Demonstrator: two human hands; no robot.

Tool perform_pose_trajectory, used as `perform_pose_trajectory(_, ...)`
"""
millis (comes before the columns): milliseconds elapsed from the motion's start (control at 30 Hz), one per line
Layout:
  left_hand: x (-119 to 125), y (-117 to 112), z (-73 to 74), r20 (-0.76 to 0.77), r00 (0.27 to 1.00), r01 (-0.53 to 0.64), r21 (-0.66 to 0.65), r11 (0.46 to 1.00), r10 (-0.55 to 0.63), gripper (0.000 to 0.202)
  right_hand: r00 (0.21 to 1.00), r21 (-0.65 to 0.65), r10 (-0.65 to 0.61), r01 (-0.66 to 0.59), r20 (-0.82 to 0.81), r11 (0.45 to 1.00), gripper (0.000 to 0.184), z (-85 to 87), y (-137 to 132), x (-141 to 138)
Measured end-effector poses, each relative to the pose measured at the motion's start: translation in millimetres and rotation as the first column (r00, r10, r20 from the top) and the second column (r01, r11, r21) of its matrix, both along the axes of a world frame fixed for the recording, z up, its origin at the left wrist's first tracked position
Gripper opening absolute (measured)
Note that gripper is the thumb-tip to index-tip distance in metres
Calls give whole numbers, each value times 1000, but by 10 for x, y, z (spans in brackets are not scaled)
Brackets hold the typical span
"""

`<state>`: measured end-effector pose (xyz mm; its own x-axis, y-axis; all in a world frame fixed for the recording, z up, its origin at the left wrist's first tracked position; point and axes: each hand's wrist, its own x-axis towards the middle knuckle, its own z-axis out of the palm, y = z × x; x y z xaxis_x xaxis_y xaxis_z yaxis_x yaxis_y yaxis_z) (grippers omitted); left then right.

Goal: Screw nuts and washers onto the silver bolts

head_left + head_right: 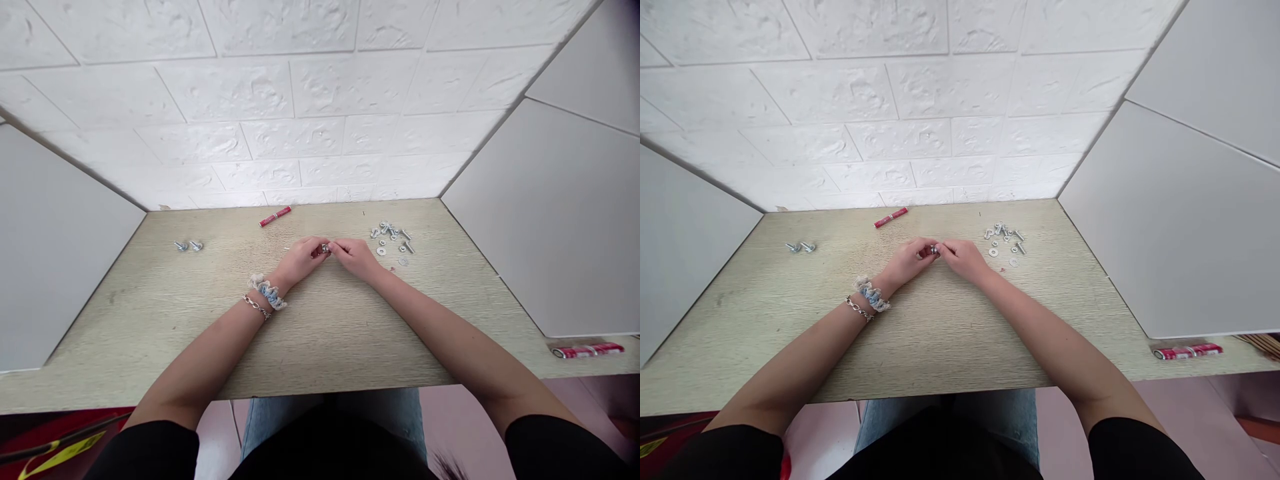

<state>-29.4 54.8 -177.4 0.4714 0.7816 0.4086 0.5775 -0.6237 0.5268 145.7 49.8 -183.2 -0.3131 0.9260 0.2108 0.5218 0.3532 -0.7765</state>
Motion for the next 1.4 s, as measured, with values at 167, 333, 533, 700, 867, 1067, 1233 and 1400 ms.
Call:
perform_pose_trajectory(167, 4, -3, 2, -5, 1000, 10, 4, 1000, -10, 19, 1000, -2, -14, 14, -5, 1000, 38, 13, -5, 4)
perform_pose_trajectory(333, -7, -6, -4, 4, 1000, 8, -9, 1000, -8, 24, 1000, -29, -29, 29, 3, 999, 26, -6, -4, -4)
perform_pose_trajectory(533, -11, 9, -17, -1, 1000, 5, -5, 1000, -5, 18, 1000, -16, 5, -5, -10, 1000, 42, 2, 12, 7)
perform_pose_trajectory(700, -17, 12, -26, -6, 1000, 2, 7, 1000, -2, 20, 1000, -34, -15, 15, 2, 999, 29, 16, -2, 2)
perform_pose_trajectory(867, -18, 4, -17, -6, 1000, -3, -12, 1000, 3, 24, 1000, -43, -19, 19, 2, 999, 26, -2, 4, -6)
perform_pose_trajectory(1067, -16, 13, -23, 4, 1000, -9, -22, 1000, 9, 19, 1000, -38, 29, -29, -4, 999, 36, 17, 8, 1)
perform_pose_trajectory(1233, -17, 10, -25, 5, 1000, -16, -11, 1000, 16, 21, 1000, -52, 13, -13, -1, 999, 29, 13, 9, 3)
perform_pose_trajectory(1400, -13, 7, -13, 2, 1000, -12, -12, 1000, 12, 24, 999, -87, 10, -13, -39, 996, 28, 10, 23, 8)
